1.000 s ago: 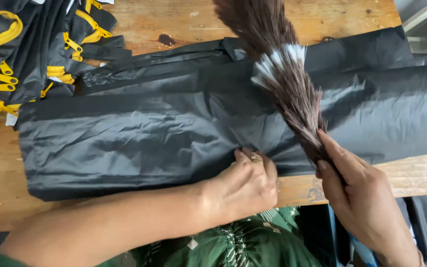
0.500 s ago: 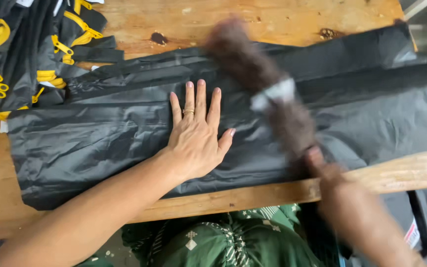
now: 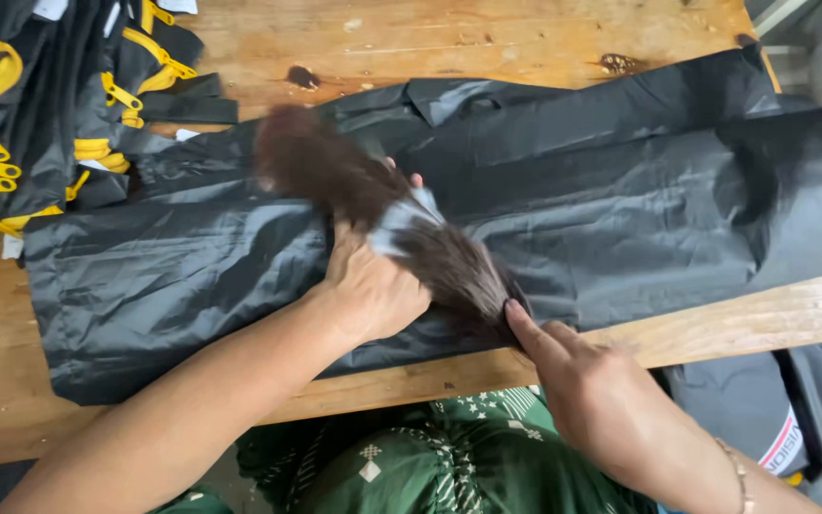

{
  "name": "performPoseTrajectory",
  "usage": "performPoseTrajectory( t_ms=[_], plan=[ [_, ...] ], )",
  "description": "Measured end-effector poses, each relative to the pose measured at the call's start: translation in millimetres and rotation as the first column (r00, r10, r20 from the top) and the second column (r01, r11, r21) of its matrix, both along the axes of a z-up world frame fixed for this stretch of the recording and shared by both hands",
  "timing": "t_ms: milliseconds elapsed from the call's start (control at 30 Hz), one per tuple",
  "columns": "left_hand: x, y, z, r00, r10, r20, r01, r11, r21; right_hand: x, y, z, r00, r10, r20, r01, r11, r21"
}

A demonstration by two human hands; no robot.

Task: The person zips and unzips a small black pouch, then places it in a blue crate. They unfold a larger black bag on a wooden table and use a feather duster to wipe the surface, smoothing the fabric with their hands.

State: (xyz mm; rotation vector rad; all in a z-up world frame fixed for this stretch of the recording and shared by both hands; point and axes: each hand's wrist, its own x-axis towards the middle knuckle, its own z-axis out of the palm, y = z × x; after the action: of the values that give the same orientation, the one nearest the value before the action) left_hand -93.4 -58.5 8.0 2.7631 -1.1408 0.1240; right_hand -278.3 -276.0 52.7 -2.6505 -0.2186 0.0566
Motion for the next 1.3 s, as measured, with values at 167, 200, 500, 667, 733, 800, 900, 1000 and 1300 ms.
performPoseTrajectory(
  t_ms=[167, 200, 500, 667, 733, 800, 900, 1000, 1300],
  plan=[
    [-1.1, 0.1, -7.8, 0.997, 0.059, 0.059, -0.057, 0.997, -0.043, 41.3, -70.9, -33.1, 0.967, -0.202, 0.158, 0.248, 0.574, -0.780],
    [1.3, -0.7, -4.7, 0.996, 0.059, 0.063, -0.056, 0.997, -0.048, 42.0, -95.2, -28.7, 0.966, -0.202, 0.163, 0.251, 0.571, -0.782],
    [19.0, 13.3, 51.2, 0.998, 0.055, -0.021, -0.054, 0.998, 0.040, 26.0, -36.3, 52.4, 0.788, -0.571, 0.229, 0.525, 0.818, 0.235],
    [20.1, 18.5, 80.2, 0.985, -0.023, -0.173, 0.030, 0.999, 0.039, 28.1, -50.6, 48.2, 0.834, -0.417, 0.362, 0.433, 0.900, 0.040],
    [7.9, 21.8, 105.0, 0.979, -0.037, -0.201, 0.035, 0.999, -0.014, 39.7, -60.4, 54.1, 0.863, -0.346, 0.369, 0.391, 0.919, -0.055],
    [-6.1, 24.0, 126.6, 0.972, -0.048, -0.232, 0.033, 0.997, -0.065, 52.9, -66.3, 67.3, 0.891, -0.270, 0.365, 0.341, 0.928, -0.148],
    [-36.2, 24.7, 138.9, 0.957, -0.085, -0.278, 0.070, 0.995, -0.065, 75.3, -84.6, 88.7, 0.899, -0.261, 0.351, 0.349, 0.912, -0.214],
    [-79.3, 27.8, 129.3, 0.966, -0.254, 0.045, 0.258, 0.947, -0.189, 105.9, -153.2, 78.7, 0.926, -0.138, 0.350, 0.128, 0.990, 0.051],
    [-165.7, 37.8, 51.9, 0.920, -0.391, -0.037, 0.388, 0.919, -0.069, 158.0, -81.0, 101.6, 0.971, -0.144, 0.189, 0.232, 0.748, -0.621]
  ],
)
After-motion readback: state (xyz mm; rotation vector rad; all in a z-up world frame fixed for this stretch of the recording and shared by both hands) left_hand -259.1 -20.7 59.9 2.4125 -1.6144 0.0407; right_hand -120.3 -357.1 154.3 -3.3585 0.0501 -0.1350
